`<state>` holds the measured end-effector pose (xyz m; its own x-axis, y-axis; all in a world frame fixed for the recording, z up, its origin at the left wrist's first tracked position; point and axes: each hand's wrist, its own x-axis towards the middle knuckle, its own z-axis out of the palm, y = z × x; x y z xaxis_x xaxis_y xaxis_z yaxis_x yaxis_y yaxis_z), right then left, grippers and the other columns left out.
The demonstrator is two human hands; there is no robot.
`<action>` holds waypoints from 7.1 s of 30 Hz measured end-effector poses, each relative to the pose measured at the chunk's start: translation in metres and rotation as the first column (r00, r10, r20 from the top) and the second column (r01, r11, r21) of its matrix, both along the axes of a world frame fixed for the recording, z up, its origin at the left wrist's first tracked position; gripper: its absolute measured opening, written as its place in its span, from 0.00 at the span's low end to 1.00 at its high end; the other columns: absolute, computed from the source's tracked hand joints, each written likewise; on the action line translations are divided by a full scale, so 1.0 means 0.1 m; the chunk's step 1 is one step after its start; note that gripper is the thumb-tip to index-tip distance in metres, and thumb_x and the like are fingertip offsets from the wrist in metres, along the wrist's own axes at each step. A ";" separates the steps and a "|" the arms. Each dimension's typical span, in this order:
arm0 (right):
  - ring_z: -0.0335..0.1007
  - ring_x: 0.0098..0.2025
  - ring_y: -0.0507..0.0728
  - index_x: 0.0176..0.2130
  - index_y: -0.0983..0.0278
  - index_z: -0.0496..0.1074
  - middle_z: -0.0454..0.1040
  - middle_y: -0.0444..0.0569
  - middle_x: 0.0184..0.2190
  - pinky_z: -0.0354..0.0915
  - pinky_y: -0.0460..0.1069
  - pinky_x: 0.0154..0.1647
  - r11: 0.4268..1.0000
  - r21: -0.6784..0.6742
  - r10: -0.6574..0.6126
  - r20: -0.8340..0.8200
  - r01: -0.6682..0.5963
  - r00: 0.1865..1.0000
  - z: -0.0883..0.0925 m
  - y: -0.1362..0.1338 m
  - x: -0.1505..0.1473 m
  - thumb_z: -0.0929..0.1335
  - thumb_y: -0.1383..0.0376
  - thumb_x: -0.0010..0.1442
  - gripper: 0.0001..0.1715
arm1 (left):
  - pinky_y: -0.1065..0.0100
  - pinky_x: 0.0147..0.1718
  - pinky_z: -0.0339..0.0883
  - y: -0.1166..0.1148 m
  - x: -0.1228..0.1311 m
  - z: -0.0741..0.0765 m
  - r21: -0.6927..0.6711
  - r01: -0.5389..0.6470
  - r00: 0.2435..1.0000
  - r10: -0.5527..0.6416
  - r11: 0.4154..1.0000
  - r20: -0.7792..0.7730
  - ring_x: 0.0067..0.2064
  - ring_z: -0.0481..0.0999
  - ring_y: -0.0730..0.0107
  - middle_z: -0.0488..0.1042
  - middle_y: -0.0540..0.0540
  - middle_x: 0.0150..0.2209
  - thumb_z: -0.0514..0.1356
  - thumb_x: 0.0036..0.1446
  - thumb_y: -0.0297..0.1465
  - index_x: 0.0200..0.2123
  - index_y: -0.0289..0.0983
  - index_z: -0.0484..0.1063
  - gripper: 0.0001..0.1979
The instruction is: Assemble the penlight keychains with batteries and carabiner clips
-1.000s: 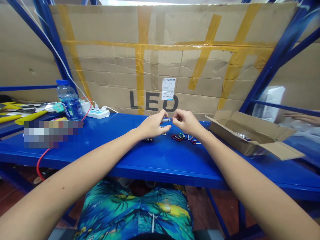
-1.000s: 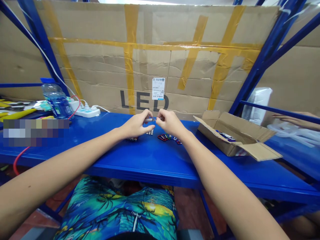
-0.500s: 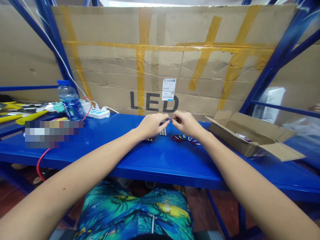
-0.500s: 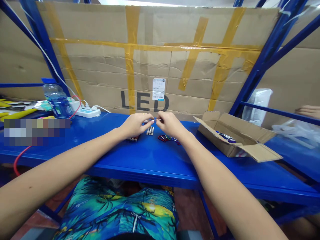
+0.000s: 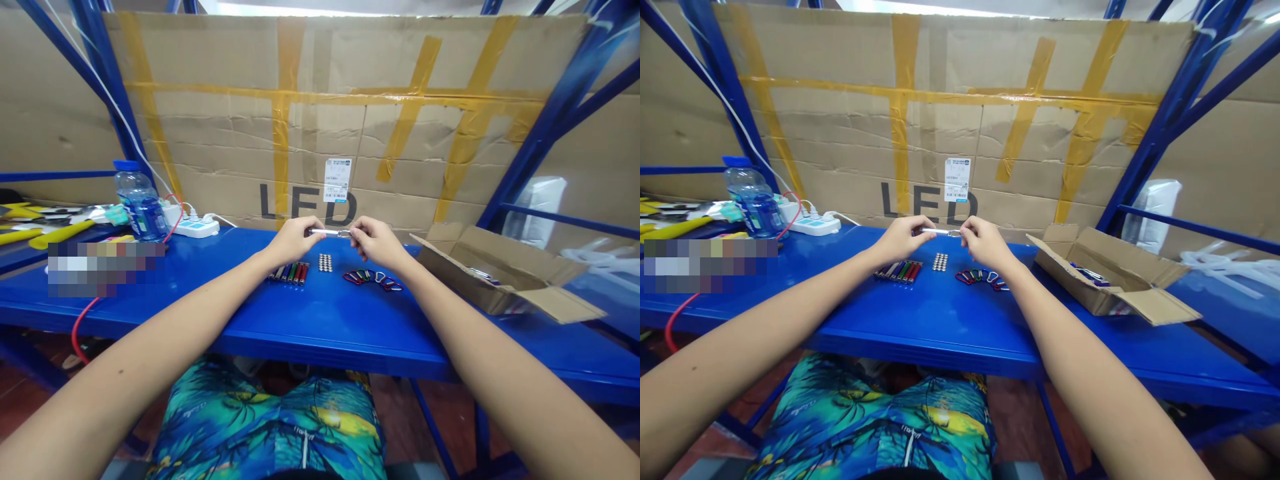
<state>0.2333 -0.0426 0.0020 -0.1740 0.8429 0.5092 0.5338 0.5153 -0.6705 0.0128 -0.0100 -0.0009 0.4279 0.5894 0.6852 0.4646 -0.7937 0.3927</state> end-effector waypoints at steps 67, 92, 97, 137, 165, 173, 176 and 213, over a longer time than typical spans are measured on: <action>0.53 0.23 0.52 0.25 0.62 0.61 0.62 0.43 0.20 0.49 0.50 0.29 0.961 0.178 0.099 0.498 -0.213 0.862 0.02 -0.22 -0.18 0.58 0.64 0.67 0.18 | 0.53 0.37 0.72 0.12 -0.01 -0.02 -0.472 0.445 0.887 -0.303 0.761 0.348 0.46 0.77 0.49 0.78 0.32 0.45 0.35 0.54 0.65 0.48 0.36 0.73 0.45; 0.58 0.21 0.51 0.23 0.62 0.59 0.66 0.44 0.17 0.53 0.49 0.29 0.986 -0.064 0.165 0.414 -0.152 0.895 0.05 -0.30 -0.23 0.57 0.61 0.69 0.22 | 0.58 0.39 0.65 0.09 0.04 -0.04 -0.574 0.657 0.706 -0.131 0.489 0.696 0.40 0.74 0.55 0.77 0.38 0.37 0.49 0.55 0.59 0.36 0.34 0.76 0.33; 0.58 0.22 0.52 0.24 0.62 0.59 0.65 0.43 0.18 0.52 0.49 0.29 0.990 -0.050 0.140 0.430 -0.131 0.892 0.04 -0.30 -0.25 0.58 0.61 0.69 0.21 | 0.59 0.39 0.66 0.08 0.04 -0.04 -0.579 0.653 0.712 -0.135 0.488 0.689 0.39 0.75 0.57 0.78 0.38 0.37 0.50 0.56 0.58 0.35 0.34 0.77 0.33; 0.54 0.27 0.53 0.24 0.62 0.58 0.61 0.43 0.21 0.51 0.49 0.31 0.979 0.020 0.178 0.387 -0.201 0.905 0.03 -0.23 -0.22 0.59 0.59 0.67 0.20 | 0.58 0.38 0.67 0.11 0.01 -0.02 -0.590 0.597 0.769 -0.178 0.543 0.614 0.42 0.75 0.53 0.78 0.37 0.38 0.49 0.54 0.62 0.42 0.36 0.77 0.36; 0.54 0.26 0.52 0.23 0.61 0.55 0.61 0.43 0.20 0.49 0.50 0.30 0.984 0.087 0.102 0.454 -0.158 0.885 0.06 -0.24 -0.20 0.59 0.63 0.66 0.19 | 0.59 0.35 0.67 0.16 -0.01 -0.04 -0.596 0.593 0.777 -0.192 0.542 0.599 0.43 0.76 0.52 0.79 0.37 0.38 0.45 0.54 0.62 0.46 0.36 0.76 0.40; 0.59 0.29 0.54 0.28 0.63 0.64 0.66 0.46 0.23 0.52 0.50 0.33 0.988 0.060 0.103 0.412 -0.140 0.905 0.04 -0.23 -0.19 0.59 0.64 0.66 0.15 | 0.59 0.37 0.67 0.16 -0.01 -0.03 -0.580 0.640 0.736 -0.186 0.504 0.650 0.44 0.75 0.51 0.79 0.37 0.38 0.46 0.54 0.60 0.47 0.35 0.75 0.38; 0.60 0.30 0.55 0.32 0.63 0.67 0.68 0.47 0.26 0.54 0.50 0.34 0.981 0.123 0.089 0.413 -0.153 0.906 0.02 -0.20 -0.18 0.59 0.65 0.66 0.13 | 0.58 0.38 0.68 0.14 -0.02 -0.01 -0.562 0.661 0.709 -0.169 0.497 0.685 0.44 0.75 0.50 0.79 0.36 0.38 0.47 0.53 0.61 0.48 0.34 0.74 0.39; 0.71 0.38 0.57 0.37 0.64 0.77 0.79 0.51 0.36 0.61 0.51 0.41 0.952 0.241 0.085 0.388 -0.191 0.918 -0.01 -0.11 -0.15 0.61 0.65 0.66 0.16 | 0.59 0.38 0.68 0.13 -0.03 0.00 -0.597 0.576 0.793 -0.202 0.558 0.575 0.43 0.76 0.54 0.79 0.37 0.38 0.47 0.55 0.61 0.42 0.35 0.77 0.38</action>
